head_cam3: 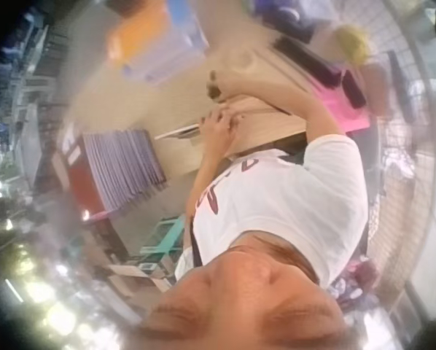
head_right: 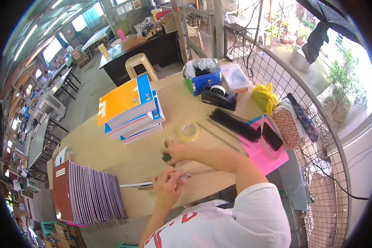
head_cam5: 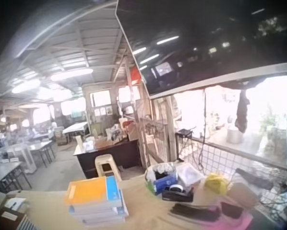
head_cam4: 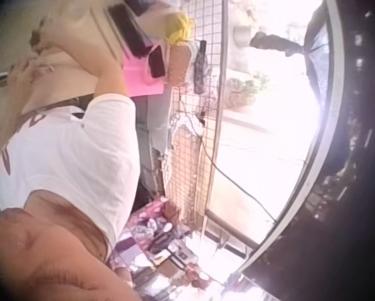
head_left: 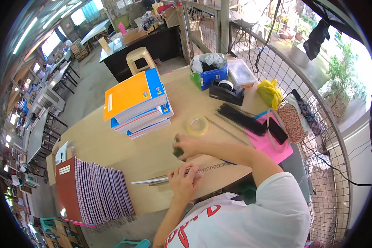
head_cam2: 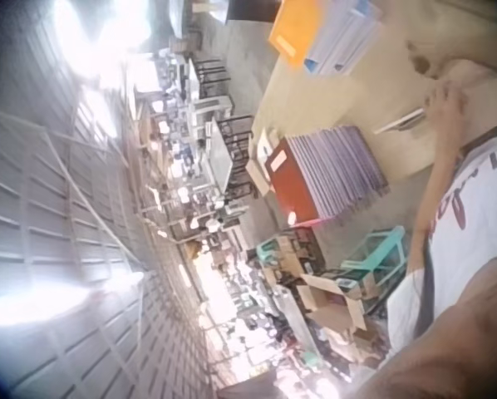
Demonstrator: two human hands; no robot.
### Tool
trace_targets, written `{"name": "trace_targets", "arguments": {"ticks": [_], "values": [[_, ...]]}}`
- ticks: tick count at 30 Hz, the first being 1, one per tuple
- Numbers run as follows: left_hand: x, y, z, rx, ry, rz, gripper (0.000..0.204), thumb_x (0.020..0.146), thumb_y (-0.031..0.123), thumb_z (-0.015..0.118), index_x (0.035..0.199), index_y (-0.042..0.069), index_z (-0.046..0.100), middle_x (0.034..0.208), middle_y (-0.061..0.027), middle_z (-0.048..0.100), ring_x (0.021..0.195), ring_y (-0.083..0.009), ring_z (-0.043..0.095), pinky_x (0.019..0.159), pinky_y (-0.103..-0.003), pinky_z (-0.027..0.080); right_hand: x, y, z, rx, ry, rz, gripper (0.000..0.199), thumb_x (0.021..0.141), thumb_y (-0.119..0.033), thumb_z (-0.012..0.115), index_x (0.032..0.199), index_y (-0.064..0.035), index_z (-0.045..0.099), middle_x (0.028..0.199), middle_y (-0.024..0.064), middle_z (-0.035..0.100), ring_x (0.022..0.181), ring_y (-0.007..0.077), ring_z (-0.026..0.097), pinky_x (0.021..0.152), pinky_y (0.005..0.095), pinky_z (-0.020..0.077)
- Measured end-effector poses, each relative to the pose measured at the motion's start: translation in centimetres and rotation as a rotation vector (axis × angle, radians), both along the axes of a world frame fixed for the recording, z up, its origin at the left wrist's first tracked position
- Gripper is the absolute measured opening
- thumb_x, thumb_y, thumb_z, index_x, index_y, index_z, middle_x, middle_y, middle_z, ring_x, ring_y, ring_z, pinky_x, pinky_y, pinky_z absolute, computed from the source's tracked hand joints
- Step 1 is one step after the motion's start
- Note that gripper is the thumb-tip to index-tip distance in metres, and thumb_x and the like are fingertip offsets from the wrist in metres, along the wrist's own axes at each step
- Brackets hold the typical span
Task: The person prepares notebooks by inserting a spiral binding through the holes of paper stacks and colorful covers, then uses a tool to trim or secure the ends of the spirals before stacking the finished notebooks into piles on a table.
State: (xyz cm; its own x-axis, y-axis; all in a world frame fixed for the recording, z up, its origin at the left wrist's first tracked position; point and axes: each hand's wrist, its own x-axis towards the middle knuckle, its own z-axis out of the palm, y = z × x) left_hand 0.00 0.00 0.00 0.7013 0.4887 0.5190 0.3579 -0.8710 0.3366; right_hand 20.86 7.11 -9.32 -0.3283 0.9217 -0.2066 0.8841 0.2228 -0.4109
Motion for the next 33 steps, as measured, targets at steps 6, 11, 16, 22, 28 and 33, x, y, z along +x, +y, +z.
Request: {"name": "trace_targets", "arguments": {"ticks": [6,11,16,22,28,33], "values": [[-0.7,-0.3,0.4,-0.029,0.118,-0.053,0.014,0.083,0.032,0.073,0.090,0.020,0.069,0.100,0.0041,0.065,0.086,-0.0192,0.058,0.082,-0.043,0.036,4.3,-6.1,-2.6,0.285,0.170,-0.215,0.071,0.068,-0.043,0.082,0.124,-0.0073,0.058,0.122,0.0253,0.050,0.107,0.0424,0.057,0.086,0.0508,0.0512],[-1.3,-0.2,-0.2,0.049,0.019,0.100,0.014,0.082,0.023,0.075,0.092,0.018,0.067,0.097,-0.0001,0.065,0.090,-0.0229,0.059,0.088,-0.045,0.038,4.2,-8.3,4.0,0.188,0.140,-0.309,0.067,0.074,-0.045,0.078,0.126,-0.0046,0.065,0.113,0.0255,0.060,0.105,0.0372,0.060,0.088,0.0451,0.0518],[-1.5,0.8,-0.5,0.016,-0.004,0.060,0.021,0.075,0.020,0.080,0.088,0.015,0.064,0.088,-0.0003,0.062,0.086,-0.0231,0.058,0.082,-0.040,0.038,4.8,-8.9,8.6,-0.293,1.035,-0.006,0.056,0.083,-0.044,0.071,0.120,-0.0033,0.070,0.109,0.0227,0.069,0.099,0.0291,0.065,0.085,0.0415,0.0513],[-1.3,1.2,-0.7,-0.009,-0.017,0.054,0.024,0.075,0.021,0.080,0.091,0.014,0.064,0.088,-0.0014,0.062,0.086,-0.0245,0.059,0.081,-0.040,0.039,4.7,-9.1,12.0,-0.320,0.888,0.002,0.053,0.083,-0.049,0.069,0.109,-0.0038,0.076,0.106,0.0185,0.070,0.101,0.0267,0.064,0.086,0.0368,0.0473],[-1.4,1.5,-1.2,-0.050,-0.085,0.038,0.047,0.074,0.024,0.084,0.111,0.010,0.059,0.105,-0.0085,0.063,0.097,-0.0288,0.060,0.083,-0.042,0.042,4.9,-8.5,11.7,-0.483,0.849,-0.006,0.056,0.080,-0.050,0.070,0.113,-0.0049,0.075,0.105,0.0174,0.063,0.100,0.0263,0.056,0.084,0.0368,0.0435],[-1.6,1.8,-1.4,-0.044,-0.129,0.051,0.067,0.073,0.026,0.087,0.125,0.006,0.051,0.120,-0.0166,0.058,0.107,-0.0355,0.057,0.088,-0.045,0.044,4.4,-8.0,10.9,-0.539,0.814,0.018,0.058,0.080,-0.057,0.066,0.113,-0.0099,0.076,0.104,0.0143,0.063,0.098,0.0267,0.055,0.083,0.0383,0.0421]]}}
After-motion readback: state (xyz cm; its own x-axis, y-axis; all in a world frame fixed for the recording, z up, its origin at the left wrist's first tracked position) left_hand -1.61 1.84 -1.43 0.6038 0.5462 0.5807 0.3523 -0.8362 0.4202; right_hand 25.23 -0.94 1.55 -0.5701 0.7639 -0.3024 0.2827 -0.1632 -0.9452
